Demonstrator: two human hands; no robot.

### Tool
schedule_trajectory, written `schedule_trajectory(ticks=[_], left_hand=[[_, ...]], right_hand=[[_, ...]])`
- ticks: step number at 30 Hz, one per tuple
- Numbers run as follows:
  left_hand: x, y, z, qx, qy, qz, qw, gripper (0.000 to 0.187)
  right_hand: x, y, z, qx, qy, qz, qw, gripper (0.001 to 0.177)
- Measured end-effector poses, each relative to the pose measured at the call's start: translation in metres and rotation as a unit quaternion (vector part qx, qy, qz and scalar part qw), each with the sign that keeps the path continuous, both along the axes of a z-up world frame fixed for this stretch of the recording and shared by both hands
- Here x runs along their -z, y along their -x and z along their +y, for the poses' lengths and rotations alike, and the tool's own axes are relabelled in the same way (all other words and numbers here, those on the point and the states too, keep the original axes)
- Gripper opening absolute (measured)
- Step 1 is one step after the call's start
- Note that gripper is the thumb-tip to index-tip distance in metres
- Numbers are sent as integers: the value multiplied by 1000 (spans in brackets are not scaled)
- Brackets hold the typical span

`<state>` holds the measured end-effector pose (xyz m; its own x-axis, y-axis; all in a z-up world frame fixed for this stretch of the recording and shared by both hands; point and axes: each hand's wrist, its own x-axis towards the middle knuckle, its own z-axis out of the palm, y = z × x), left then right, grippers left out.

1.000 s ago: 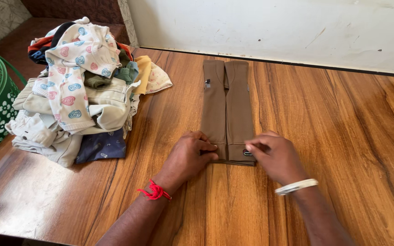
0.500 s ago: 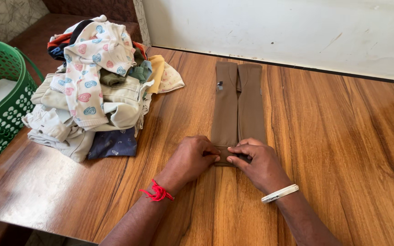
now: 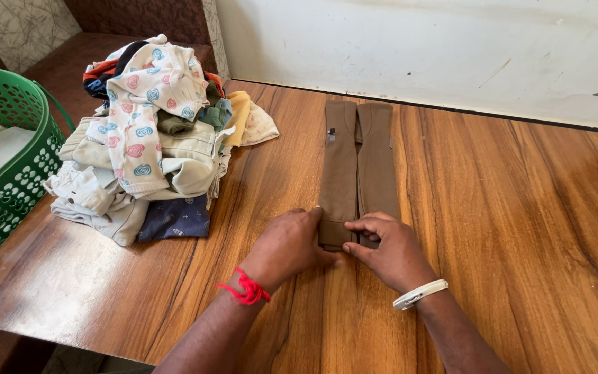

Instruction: The person folds a brown t-shirt on a wooden table, smoothing and aligning the fabric before folding it into a compact rectangle. The person then picks up a white patterned baby onesie, lays it flat, and folds it similarly. Both folded items are placed on the table.

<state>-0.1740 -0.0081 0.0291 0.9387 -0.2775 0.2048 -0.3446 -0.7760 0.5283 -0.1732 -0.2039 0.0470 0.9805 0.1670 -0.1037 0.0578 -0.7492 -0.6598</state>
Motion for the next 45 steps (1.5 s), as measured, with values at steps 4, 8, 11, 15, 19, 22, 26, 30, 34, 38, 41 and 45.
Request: schedule_trajectory(ticks=[4, 8, 11, 15, 19, 22, 26, 30, 34, 38, 41, 45], left_hand=[[8, -14, -6, -39, 34, -33, 998, 34], [18, -25, -19, -27, 118, -129, 984, 9], [22, -20, -25, 4, 129, -138, 982, 10], [20, -3, -39, -19, 84, -46, 995, 13], [24, -7, -56, 3, 54, -90, 994, 18], [33, -33, -57, 56, 82, -152, 983, 15], [45, -79, -66, 102, 34, -168, 980, 28], [49, -103, -70, 115, -35, -54, 991, 48], [51, -102, -71, 102, -74, -45, 991, 57], [48, -98, -69, 93, -78, -60, 991, 57], [45, -95, -72, 82, -86, -69, 990, 56], [46, -92, -75, 63, -93, -71, 991, 54]], right_hand=[[1, 13, -1, 63, -32, -38, 997, 27], [21, 23, 3, -5, 54, -154, 987, 20], [33, 19, -1, -40, 100, -254, 961, 18], [23, 10, -22, 1, 105, -206, 973, 15], [0, 14, -21, -21, 160, -137, 977, 18], [-16, 22, -14, 2, 236, 35, 971, 21], [-18, 11, -10, 37, 147, -20, 988, 20], [2, 2, -13, -30, 132, -187, 973, 20], [22, 14, -17, -26, 140, -238, 961, 17], [18, 33, -16, -10, 134, -263, 955, 16], [3, 42, -21, 26, 175, -140, 974, 16], [2, 36, -22, 71, 195, -29, 978, 25]])
